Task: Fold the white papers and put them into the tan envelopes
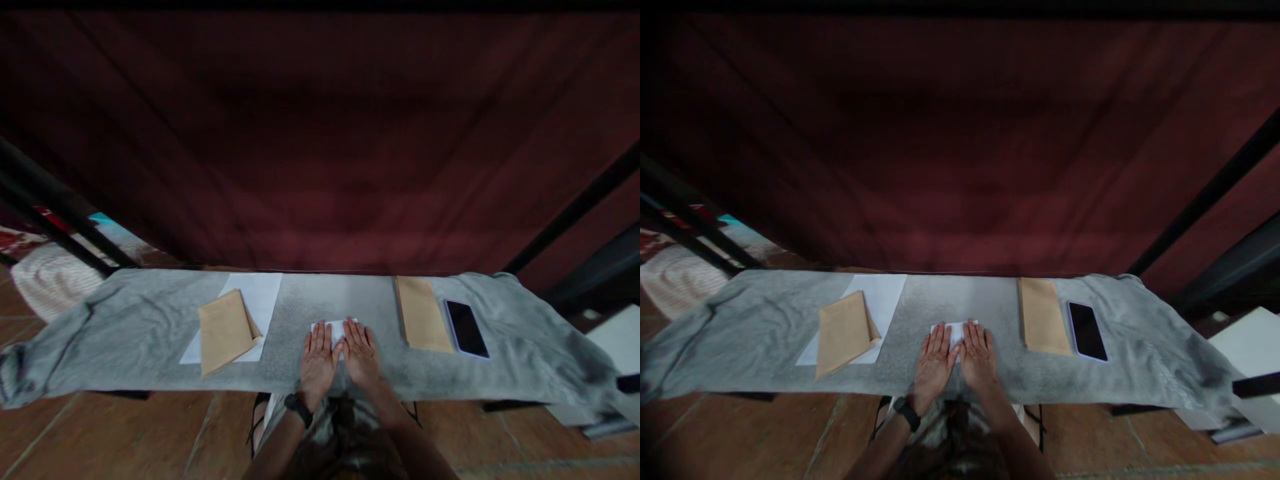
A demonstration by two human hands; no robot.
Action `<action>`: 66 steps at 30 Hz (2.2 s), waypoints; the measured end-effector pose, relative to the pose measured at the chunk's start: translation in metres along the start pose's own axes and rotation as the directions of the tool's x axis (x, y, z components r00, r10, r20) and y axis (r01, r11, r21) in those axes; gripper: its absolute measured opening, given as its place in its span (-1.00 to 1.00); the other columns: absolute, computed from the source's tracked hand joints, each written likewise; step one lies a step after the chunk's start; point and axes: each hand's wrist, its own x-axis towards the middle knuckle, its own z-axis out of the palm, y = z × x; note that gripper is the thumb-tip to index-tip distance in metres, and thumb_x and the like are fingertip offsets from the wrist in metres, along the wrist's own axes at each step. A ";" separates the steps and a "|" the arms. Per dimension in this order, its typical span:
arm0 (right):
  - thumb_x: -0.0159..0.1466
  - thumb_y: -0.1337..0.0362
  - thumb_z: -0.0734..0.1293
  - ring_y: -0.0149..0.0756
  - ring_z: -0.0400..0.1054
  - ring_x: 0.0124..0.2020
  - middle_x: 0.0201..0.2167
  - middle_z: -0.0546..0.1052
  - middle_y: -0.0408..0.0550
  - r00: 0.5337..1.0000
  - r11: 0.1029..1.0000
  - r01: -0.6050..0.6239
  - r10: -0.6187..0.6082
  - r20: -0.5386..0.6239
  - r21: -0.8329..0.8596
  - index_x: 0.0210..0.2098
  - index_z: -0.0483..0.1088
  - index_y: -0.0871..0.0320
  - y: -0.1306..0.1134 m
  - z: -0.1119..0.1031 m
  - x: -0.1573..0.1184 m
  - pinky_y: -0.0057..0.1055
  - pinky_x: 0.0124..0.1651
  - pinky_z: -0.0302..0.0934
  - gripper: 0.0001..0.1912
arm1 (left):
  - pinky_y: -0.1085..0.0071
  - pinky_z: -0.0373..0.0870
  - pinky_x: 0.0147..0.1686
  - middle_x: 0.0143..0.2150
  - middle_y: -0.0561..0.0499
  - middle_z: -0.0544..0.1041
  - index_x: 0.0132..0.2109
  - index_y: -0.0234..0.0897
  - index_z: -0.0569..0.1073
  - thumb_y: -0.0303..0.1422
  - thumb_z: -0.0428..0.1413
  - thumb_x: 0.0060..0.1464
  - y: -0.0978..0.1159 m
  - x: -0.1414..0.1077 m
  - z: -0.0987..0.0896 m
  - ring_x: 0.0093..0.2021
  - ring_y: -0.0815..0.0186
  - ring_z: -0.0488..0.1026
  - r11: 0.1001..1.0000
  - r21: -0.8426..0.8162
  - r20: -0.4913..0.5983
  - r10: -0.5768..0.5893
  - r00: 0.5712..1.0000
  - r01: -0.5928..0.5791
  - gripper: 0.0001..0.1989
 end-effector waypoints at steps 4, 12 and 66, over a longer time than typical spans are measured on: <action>0.47 0.25 0.07 -0.07 0.10 0.41 0.42 0.19 0.08 0.999 0.999 -0.044 0.044 0.002 -0.025 0.40 0.17 0.21 0.008 -0.002 0.000 0.00 0.43 -0.12 -0.46 | 0.00 0.09 0.39 0.45 -0.23 0.19 0.42 -0.32 0.21 -0.11 -0.13 0.38 -0.010 -0.002 0.000 0.46 0.04 0.10 1.000 0.009 -0.038 -0.014 0.999 0.014 -0.40; 0.45 0.28 0.09 0.00 0.11 0.40 0.41 0.21 0.14 0.995 0.993 -0.095 0.096 0.005 -0.065 0.40 0.16 0.25 0.017 -0.005 -0.004 0.06 0.42 -0.11 -0.45 | -0.01 0.06 0.40 0.42 -0.20 0.25 0.42 -0.29 0.20 -0.11 -0.14 0.37 -0.026 -0.007 -0.007 0.45 0.04 0.12 0.999 0.001 -0.047 -0.033 0.998 0.033 -0.40; 0.51 0.16 0.00 -0.18 -0.02 0.46 0.44 0.13 0.03 0.976 0.985 0.085 -0.113 0.185 0.151 0.41 0.13 0.22 -0.024 -0.012 0.021 -0.11 0.46 -0.13 -0.45 | 0.04 0.18 0.36 0.43 -0.19 0.24 0.42 -0.37 0.20 -0.28 -0.17 0.38 -0.024 -0.006 -0.003 0.44 0.10 0.15 0.974 0.228 -0.034 0.014 0.999 -0.006 -0.45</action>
